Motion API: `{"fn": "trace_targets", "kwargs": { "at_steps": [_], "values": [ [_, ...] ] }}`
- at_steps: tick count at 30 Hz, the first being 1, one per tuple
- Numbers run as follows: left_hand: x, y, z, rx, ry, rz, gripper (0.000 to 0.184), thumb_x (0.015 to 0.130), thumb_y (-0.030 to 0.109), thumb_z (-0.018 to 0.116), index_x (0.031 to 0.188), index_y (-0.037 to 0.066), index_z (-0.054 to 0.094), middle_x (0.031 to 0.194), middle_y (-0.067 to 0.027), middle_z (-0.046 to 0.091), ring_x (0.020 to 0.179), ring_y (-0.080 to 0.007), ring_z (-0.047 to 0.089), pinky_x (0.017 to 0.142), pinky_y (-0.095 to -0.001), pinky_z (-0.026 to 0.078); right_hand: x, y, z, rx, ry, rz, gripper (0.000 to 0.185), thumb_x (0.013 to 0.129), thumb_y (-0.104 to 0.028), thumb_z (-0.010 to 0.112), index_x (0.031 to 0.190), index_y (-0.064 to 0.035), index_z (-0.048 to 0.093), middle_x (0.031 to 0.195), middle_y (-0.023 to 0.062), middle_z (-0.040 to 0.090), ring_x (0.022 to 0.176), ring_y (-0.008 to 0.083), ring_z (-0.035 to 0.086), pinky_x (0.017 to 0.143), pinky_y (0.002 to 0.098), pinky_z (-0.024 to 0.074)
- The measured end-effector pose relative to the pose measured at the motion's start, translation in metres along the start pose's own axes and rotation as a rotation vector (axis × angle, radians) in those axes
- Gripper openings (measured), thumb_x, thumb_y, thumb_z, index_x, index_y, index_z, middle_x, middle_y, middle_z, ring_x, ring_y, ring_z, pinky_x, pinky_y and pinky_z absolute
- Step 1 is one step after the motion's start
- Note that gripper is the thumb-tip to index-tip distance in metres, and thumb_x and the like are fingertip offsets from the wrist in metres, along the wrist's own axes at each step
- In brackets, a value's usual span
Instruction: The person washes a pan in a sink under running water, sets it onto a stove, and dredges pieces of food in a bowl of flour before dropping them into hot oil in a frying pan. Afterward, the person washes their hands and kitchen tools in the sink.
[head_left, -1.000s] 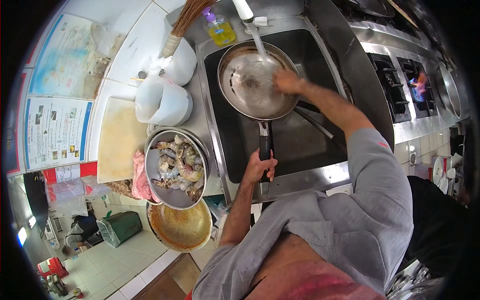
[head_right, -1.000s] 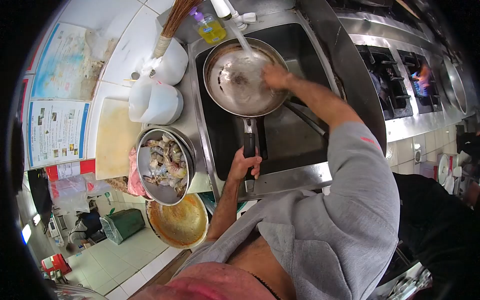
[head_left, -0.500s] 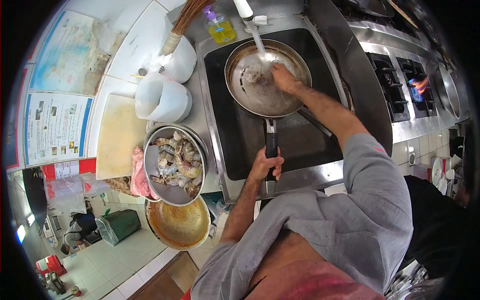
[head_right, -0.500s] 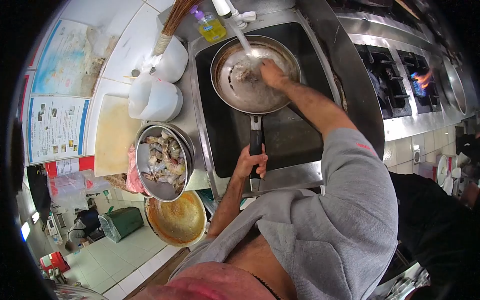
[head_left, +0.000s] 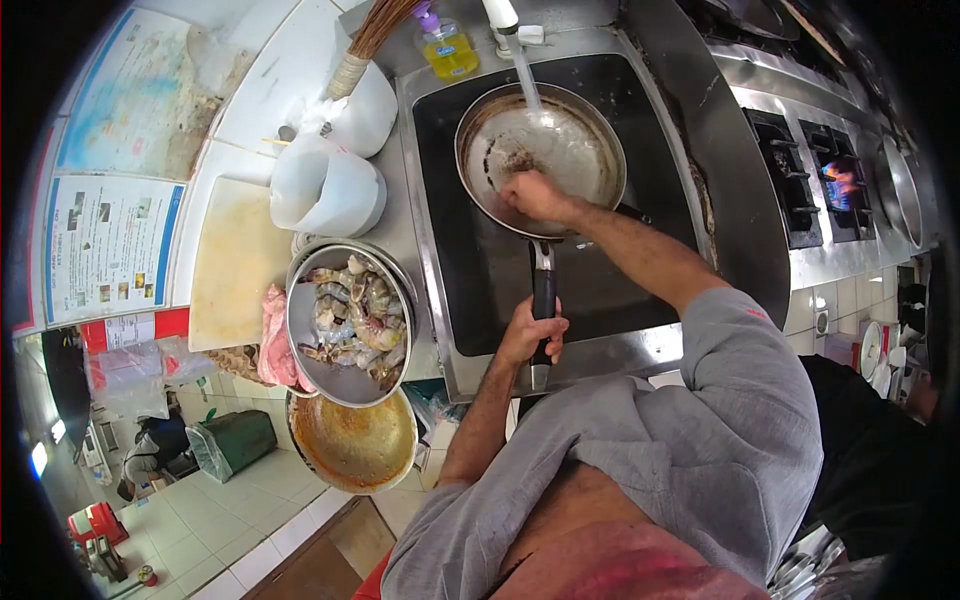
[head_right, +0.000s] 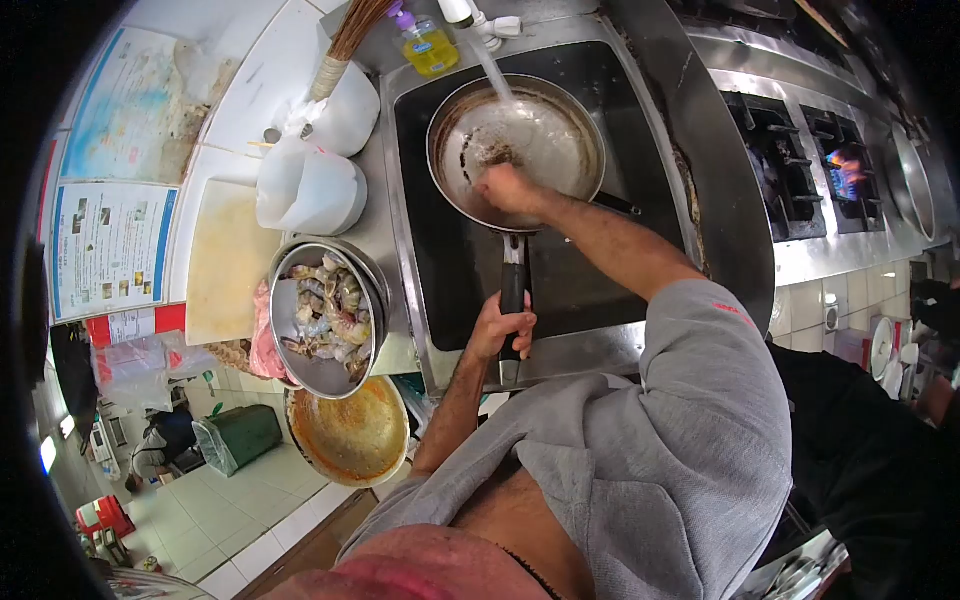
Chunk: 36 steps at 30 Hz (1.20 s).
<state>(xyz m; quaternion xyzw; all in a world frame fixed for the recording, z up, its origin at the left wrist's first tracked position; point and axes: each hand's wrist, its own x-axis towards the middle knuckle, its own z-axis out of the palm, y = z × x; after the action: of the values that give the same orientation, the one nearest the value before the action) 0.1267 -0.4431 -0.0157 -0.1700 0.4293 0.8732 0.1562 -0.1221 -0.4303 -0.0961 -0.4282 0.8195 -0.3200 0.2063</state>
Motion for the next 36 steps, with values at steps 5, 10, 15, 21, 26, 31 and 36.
{"fn": "trace_targets", "kwargs": {
  "at_steps": [5,10,15,21,26,31,36],
  "values": [
    [-0.005,-0.003,-0.002,0.005,0.03,-0.006,0.024,0.071,0.002,0.061,0.085,0.002,0.042,0.054,-0.006,0.044,0.036,-0.0134,0.043,0.033,-0.0314,0.042,0.011,0.035,-0.041,0.019,0.241,0.366,0.019,0.071,-0.001,0.051,0.082,-0.0035,0.066,0.082,0.0184,0.064,0.073,0.0296,0.064,0.067,0.0424,0.05],
    [-0.001,0.001,-0.004,0.039,0.008,-0.019,0.025,0.072,0.001,0.061,0.085,0.003,0.04,0.054,-0.0057,0.045,0.037,-0.0138,0.045,0.034,-0.0311,0.042,-0.013,-0.027,0.001,-0.222,-0.042,0.039,0.016,0.071,-0.006,0.055,0.077,0.0046,0.065,0.081,0.0271,0.061,0.078,0.0362,0.063,0.07,0.0435,0.0496],
    [-0.007,-0.004,0.0,-0.042,0.065,-0.016,0.026,0.073,0.003,0.061,0.088,0.002,0.04,0.056,-0.0065,0.044,0.038,-0.0141,0.045,0.034,-0.0318,0.043,-0.01,0.022,-0.02,-0.362,-0.064,0.196,0.016,0.068,-0.001,0.057,0.081,0.0049,0.065,0.084,0.0269,0.061,0.084,0.0344,0.062,0.075,0.0409,0.0499],
    [0.0,-0.007,0.014,0.025,0.029,-0.055,0.023,0.073,0.001,0.059,0.087,0.001,0.04,0.056,-0.0068,0.044,0.038,-0.0145,0.044,0.034,-0.0324,0.043,0.067,0.017,-0.034,0.472,0.67,0.534,0.039,0.082,-0.026,0.055,0.108,0.0034,0.053,0.111,0.0253,0.054,0.107,0.0354,0.052,0.09,0.0412,0.0412],
    [0.008,-0.002,0.014,-0.022,0.02,-0.044,0.02,0.074,0.0,0.057,0.085,0.0,0.04,0.054,-0.0072,0.044,0.037,-0.0151,0.044,0.033,-0.0323,0.043,0.003,-0.083,-0.007,0.62,0.289,0.17,0.052,0.085,-0.049,0.049,0.095,0.0013,0.052,0.097,0.0245,0.057,0.09,0.0365,0.055,0.078,0.0436,0.0415],
    [0.007,0.01,-0.008,0.009,0.028,0.088,0.02,0.074,0.002,0.057,0.085,0.0,0.041,0.053,-0.0076,0.043,0.037,-0.0158,0.045,0.034,-0.0316,0.043,-0.077,-0.026,-0.028,0.17,-0.082,-0.264,0.051,0.079,-0.052,0.056,0.084,-0.0013,0.065,0.082,0.0202,0.061,0.08,0.0364,0.059,0.071,0.0405,0.0459],
    [0.001,0.011,-0.007,0.129,0.082,0.051,0.024,0.072,0.0,0.06,0.086,0.001,0.041,0.06,-0.0081,0.048,0.038,-0.0139,0.046,0.033,-0.031,0.042,-0.13,-0.03,-0.09,-0.383,-0.034,0.058,0.036,0.078,-0.041,0.061,0.093,-0.0093,0.066,0.096,0.0124,0.061,0.094,0.0284,0.057,0.085,0.041,0.0396]
  ]
}}
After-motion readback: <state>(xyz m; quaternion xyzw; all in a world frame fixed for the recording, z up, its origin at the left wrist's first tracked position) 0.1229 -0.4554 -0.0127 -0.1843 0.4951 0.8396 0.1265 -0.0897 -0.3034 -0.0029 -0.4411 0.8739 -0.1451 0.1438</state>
